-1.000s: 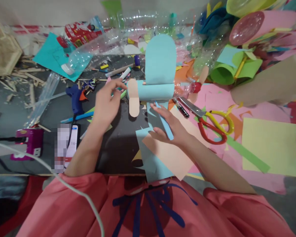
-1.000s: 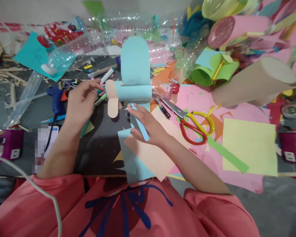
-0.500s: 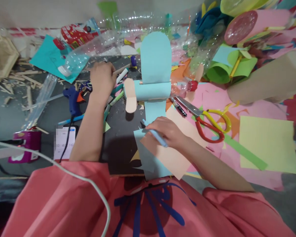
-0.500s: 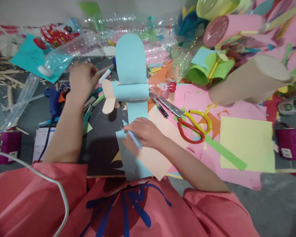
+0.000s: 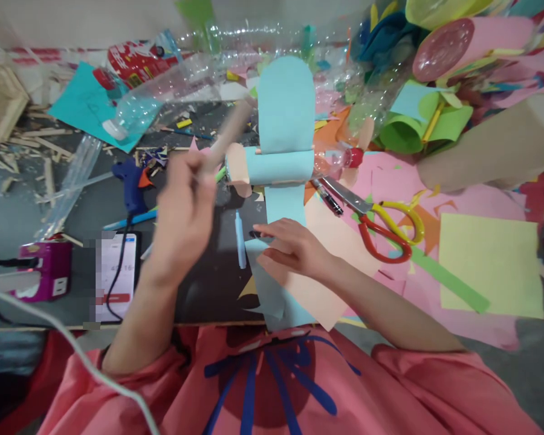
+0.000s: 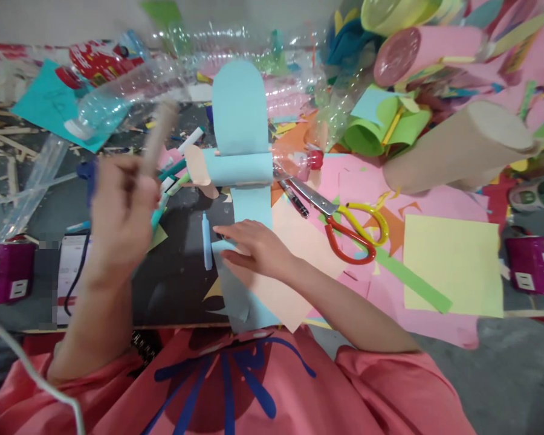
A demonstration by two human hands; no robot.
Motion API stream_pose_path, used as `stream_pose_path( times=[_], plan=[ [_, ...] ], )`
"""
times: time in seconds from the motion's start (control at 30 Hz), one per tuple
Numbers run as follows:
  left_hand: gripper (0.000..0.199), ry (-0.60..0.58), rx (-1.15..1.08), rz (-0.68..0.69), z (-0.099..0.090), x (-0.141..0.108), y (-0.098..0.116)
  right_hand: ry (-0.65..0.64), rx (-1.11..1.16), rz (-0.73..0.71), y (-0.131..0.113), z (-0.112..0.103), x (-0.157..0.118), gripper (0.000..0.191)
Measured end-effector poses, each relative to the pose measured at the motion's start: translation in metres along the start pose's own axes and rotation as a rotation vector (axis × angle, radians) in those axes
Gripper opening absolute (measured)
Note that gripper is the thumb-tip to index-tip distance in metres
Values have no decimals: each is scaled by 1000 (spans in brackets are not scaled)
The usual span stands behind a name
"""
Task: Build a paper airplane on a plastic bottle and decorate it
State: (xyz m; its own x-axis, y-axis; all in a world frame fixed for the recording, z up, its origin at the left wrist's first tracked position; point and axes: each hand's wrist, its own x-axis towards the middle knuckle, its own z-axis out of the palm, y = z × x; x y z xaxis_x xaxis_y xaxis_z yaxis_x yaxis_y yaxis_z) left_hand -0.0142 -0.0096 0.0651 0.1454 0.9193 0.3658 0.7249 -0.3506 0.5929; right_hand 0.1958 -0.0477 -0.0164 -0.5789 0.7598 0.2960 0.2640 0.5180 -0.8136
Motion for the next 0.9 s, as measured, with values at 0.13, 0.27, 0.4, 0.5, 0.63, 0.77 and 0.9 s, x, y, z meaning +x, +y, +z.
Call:
stream_pose_path(
  times=[0.13, 0.27, 0.4, 0.5, 0.63, 0.77, 0.9],
  plan=[
    [21, -508, -89, 217, 22, -45, 20, 18, 418, 183, -4, -3, -2, 63],
    [25, -576, -31, 164, 40, -67, 25, -5, 584, 368, -8, -2, -2, 56],
    [24, -595, -47, 125, 44, -69, 23, 23, 690, 436, -9, -1, -3, 52],
    [23, -637, -96, 87, 41, -67, 24, 9, 733, 432, -10, -3, -5, 50],
    [25, -610, -162, 40, 35, -67, 23, 11, 681, 379, -7, -7, -7, 49],
    [29, -478, -140, -49, 29, -68, 15, 199, 634, 316, -5, -13, -4, 46],
    [31, -397, 27, -143, 28, -70, -3, 370, 591, 301, -6, -20, 1, 41]
  ],
)
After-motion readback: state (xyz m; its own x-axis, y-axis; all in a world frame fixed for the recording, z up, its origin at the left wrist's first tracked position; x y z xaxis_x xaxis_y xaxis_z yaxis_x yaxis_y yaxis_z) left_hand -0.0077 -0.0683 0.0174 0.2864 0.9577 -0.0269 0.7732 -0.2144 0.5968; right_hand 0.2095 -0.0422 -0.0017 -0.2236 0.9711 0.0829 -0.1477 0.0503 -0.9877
